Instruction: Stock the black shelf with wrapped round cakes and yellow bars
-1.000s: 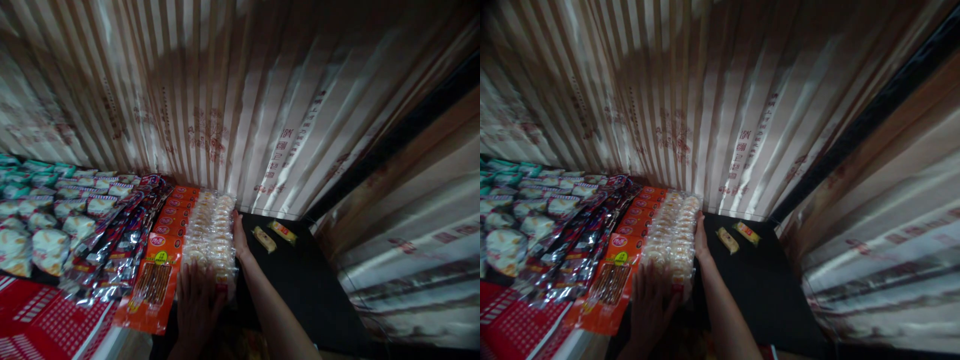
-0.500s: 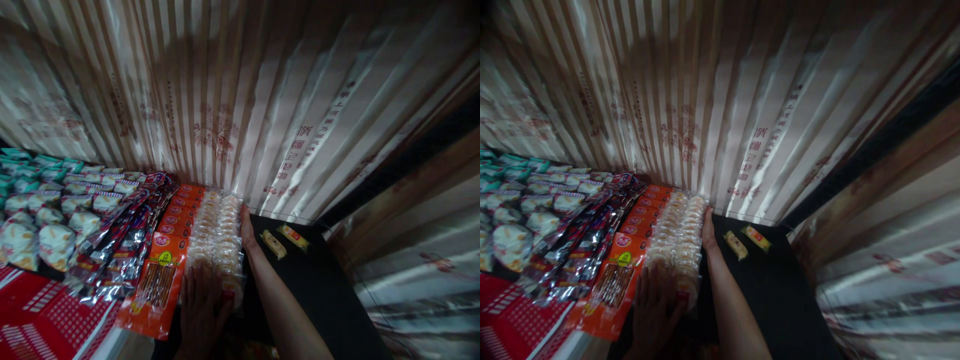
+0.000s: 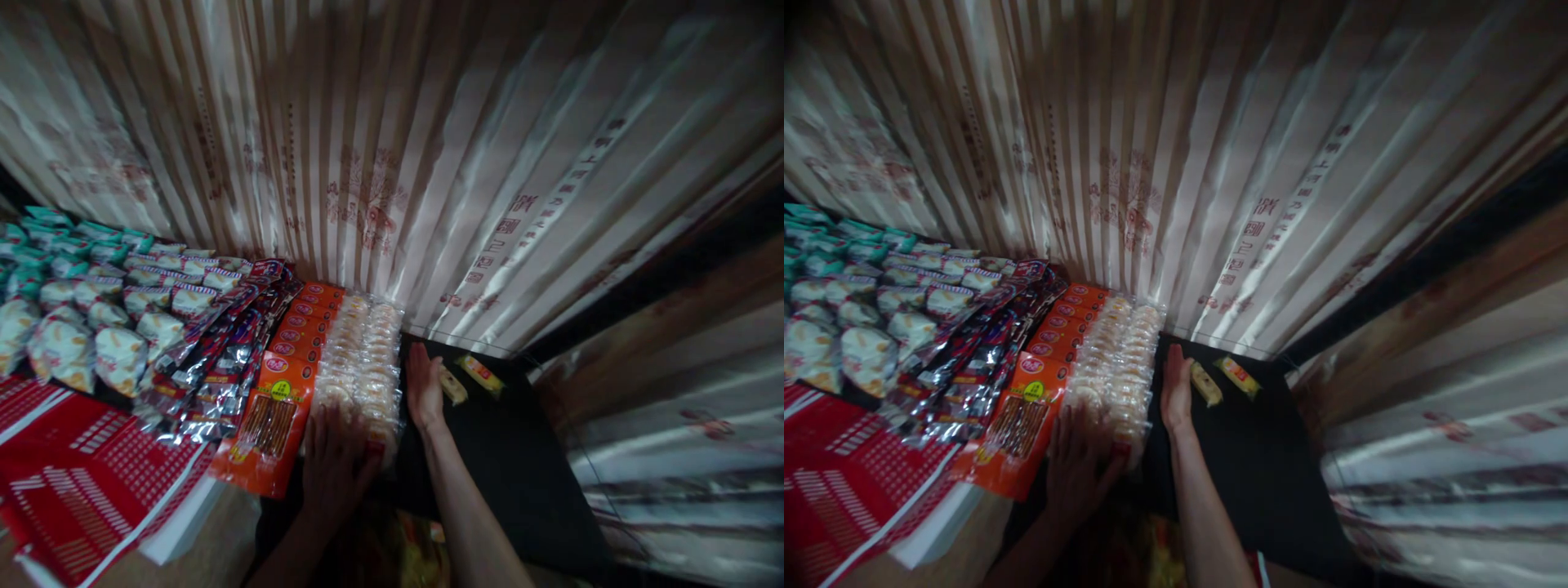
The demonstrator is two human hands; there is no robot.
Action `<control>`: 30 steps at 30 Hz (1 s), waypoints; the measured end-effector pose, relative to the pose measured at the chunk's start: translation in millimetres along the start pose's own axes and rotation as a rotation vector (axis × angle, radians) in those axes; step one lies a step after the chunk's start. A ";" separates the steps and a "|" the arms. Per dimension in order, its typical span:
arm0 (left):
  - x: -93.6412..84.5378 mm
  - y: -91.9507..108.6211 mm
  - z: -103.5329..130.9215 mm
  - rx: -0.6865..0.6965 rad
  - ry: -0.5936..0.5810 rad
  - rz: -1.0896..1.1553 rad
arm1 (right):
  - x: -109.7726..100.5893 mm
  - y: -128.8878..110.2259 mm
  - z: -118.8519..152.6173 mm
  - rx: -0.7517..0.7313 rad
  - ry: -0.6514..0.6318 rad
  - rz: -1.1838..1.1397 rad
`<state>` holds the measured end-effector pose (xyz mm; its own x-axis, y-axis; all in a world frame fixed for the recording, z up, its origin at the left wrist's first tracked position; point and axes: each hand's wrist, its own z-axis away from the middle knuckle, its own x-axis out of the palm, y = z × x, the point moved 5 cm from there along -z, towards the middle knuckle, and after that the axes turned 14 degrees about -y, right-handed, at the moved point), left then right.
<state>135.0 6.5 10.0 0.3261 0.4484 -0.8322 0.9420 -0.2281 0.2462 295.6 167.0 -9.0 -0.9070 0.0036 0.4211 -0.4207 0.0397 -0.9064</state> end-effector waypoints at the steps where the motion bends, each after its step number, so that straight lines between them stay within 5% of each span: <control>1: 0.7 -0.6 2.2 -0.002 0.010 0.004 | -1.3 0.4 13.6 0.015 0.006 -0.023; 7: 4.0 -3.0 8.4 0.010 0.004 -0.022 | 4.5 1.2 89.6 0.019 0.023 -0.005; 12: -3.2 -1.2 18.2 -0.055 -0.008 0.000 | 15.1 8.7 126.6 0.002 0.040 0.103; 19: -4.9 5.0 50.3 -0.120 -0.118 0.035 | 20.0 32.4 133.4 0.106 0.066 0.193; 30: -12.0 -0.5 47.6 -0.076 -0.048 0.060 | 30.0 30.6 130.6 0.187 0.018 0.450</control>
<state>126.8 -40.0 -3.7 0.3798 0.3931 -0.8374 0.9247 -0.1862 0.3320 252.9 37.9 -28.6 -0.9999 -0.0038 -0.0146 0.0150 -0.1499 -0.9886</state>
